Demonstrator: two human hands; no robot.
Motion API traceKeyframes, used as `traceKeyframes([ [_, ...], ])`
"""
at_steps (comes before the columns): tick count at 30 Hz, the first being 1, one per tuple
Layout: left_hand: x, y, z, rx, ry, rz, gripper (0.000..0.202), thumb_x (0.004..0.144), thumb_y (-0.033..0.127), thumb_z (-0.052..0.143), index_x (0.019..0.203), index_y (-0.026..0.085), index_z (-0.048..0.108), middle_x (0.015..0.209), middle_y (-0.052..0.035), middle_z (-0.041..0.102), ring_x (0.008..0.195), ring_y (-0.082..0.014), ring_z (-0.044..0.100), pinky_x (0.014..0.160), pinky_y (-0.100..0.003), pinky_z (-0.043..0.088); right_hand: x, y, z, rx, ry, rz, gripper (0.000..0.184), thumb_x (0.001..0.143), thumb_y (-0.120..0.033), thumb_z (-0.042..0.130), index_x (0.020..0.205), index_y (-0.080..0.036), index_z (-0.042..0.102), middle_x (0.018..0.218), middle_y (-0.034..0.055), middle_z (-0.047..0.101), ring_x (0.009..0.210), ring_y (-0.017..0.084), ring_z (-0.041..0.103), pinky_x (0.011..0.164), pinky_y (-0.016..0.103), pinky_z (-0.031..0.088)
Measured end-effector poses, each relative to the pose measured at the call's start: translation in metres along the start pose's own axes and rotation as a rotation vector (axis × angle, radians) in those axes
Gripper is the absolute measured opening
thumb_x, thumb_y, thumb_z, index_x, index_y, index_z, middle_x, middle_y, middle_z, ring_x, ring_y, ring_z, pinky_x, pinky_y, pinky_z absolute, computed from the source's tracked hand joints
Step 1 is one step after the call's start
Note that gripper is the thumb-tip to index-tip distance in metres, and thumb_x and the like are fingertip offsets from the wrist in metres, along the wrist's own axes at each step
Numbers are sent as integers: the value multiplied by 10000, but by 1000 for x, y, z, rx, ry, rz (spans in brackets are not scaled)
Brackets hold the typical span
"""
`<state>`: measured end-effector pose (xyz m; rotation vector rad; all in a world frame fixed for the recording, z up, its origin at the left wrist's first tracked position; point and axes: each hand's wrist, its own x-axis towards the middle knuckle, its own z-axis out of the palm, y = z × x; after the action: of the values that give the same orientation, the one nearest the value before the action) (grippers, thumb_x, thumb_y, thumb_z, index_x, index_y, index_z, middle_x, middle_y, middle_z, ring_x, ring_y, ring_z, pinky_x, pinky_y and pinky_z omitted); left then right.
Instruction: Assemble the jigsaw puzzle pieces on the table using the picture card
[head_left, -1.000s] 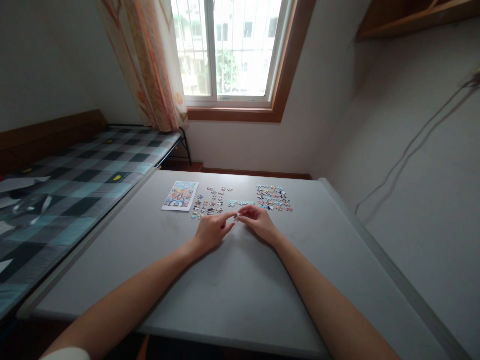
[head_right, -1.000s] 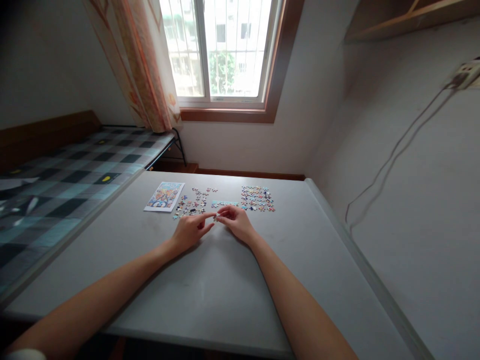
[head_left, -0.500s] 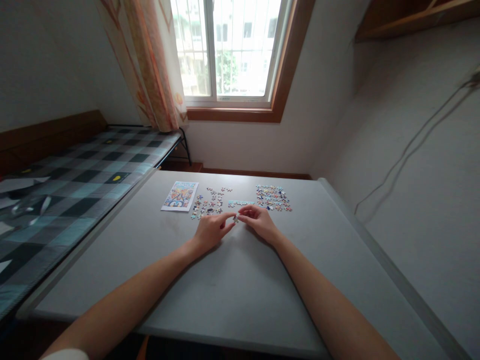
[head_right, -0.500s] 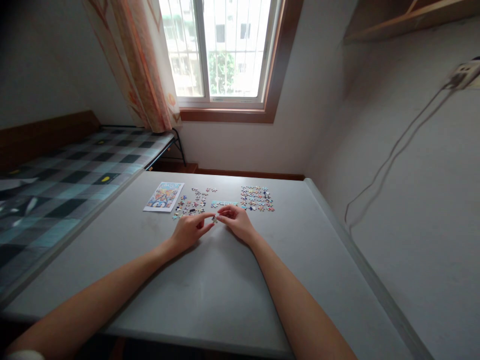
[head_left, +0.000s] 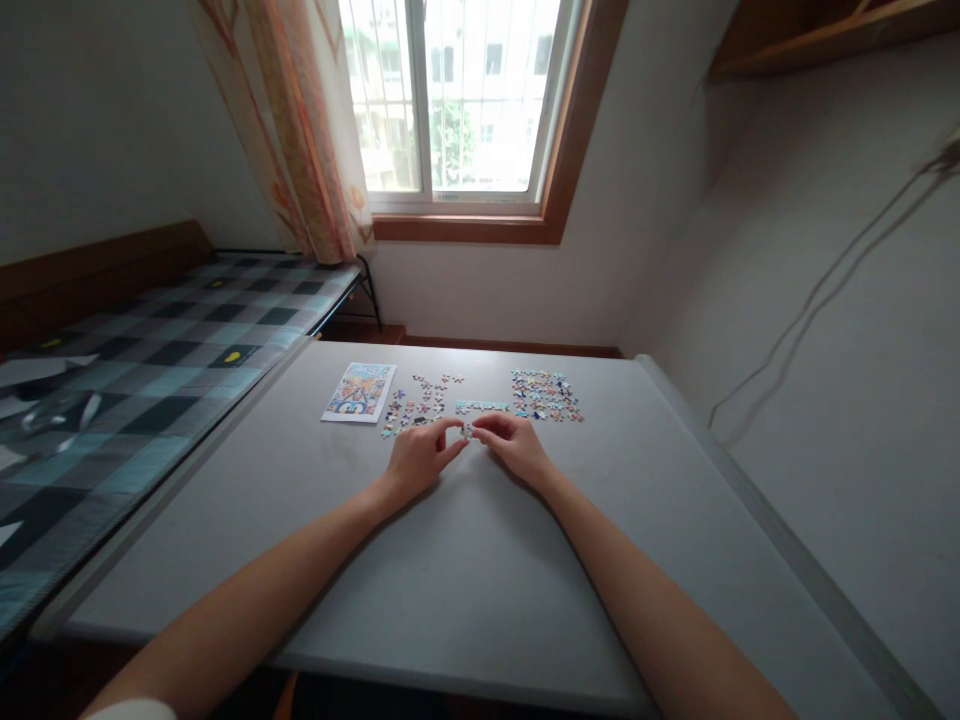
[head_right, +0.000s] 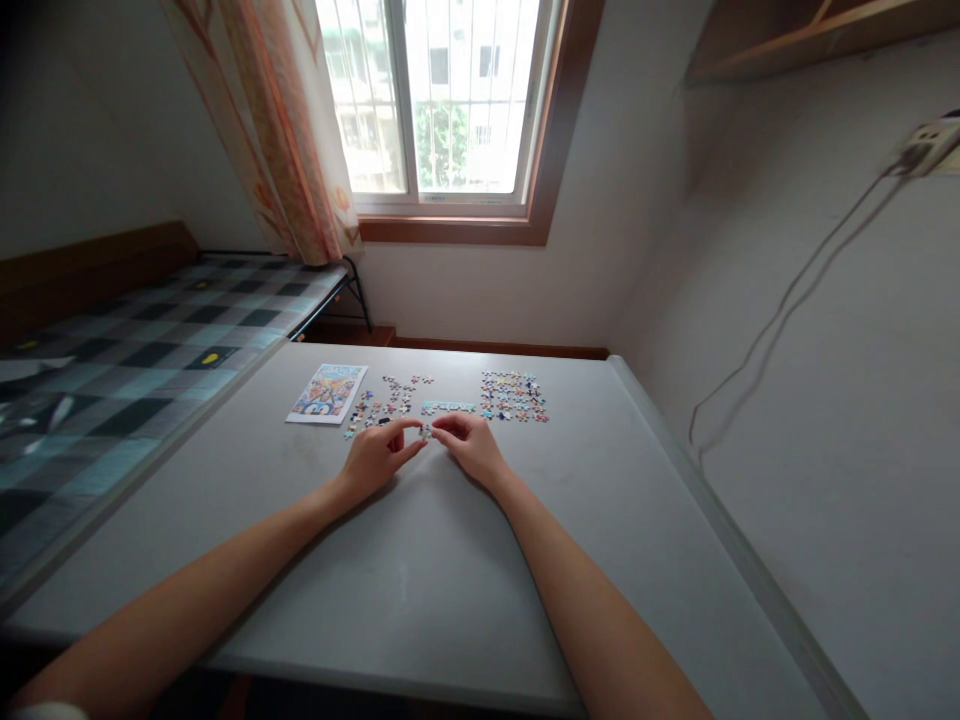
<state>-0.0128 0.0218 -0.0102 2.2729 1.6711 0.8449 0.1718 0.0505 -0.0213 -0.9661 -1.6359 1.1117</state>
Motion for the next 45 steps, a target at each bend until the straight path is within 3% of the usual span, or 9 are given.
traceKeyframes([
  [9,0,-4,3,3,-15,23,313,825,444,531,1050,263,652,562,57,539,516,-86,467,550,-204,314,-4,3,5,-206,17,-56,154,769,-312,604,824,-186,675,767,32,677,692,160,602,660,287,473],
  [32,1,-3,4,51,-47,15,324,816,433,548,1067,261,658,605,33,613,547,-103,518,574,-216,323,-4,2,4,-389,71,-185,113,778,-181,596,810,-178,704,790,49,698,731,166,625,697,273,475],
  [45,1,1,3,61,-53,23,255,825,304,520,1001,247,695,614,19,640,548,-103,533,586,-215,346,-5,2,3,-553,18,-243,140,814,-144,552,795,-187,684,738,23,626,679,132,557,662,246,436],
])
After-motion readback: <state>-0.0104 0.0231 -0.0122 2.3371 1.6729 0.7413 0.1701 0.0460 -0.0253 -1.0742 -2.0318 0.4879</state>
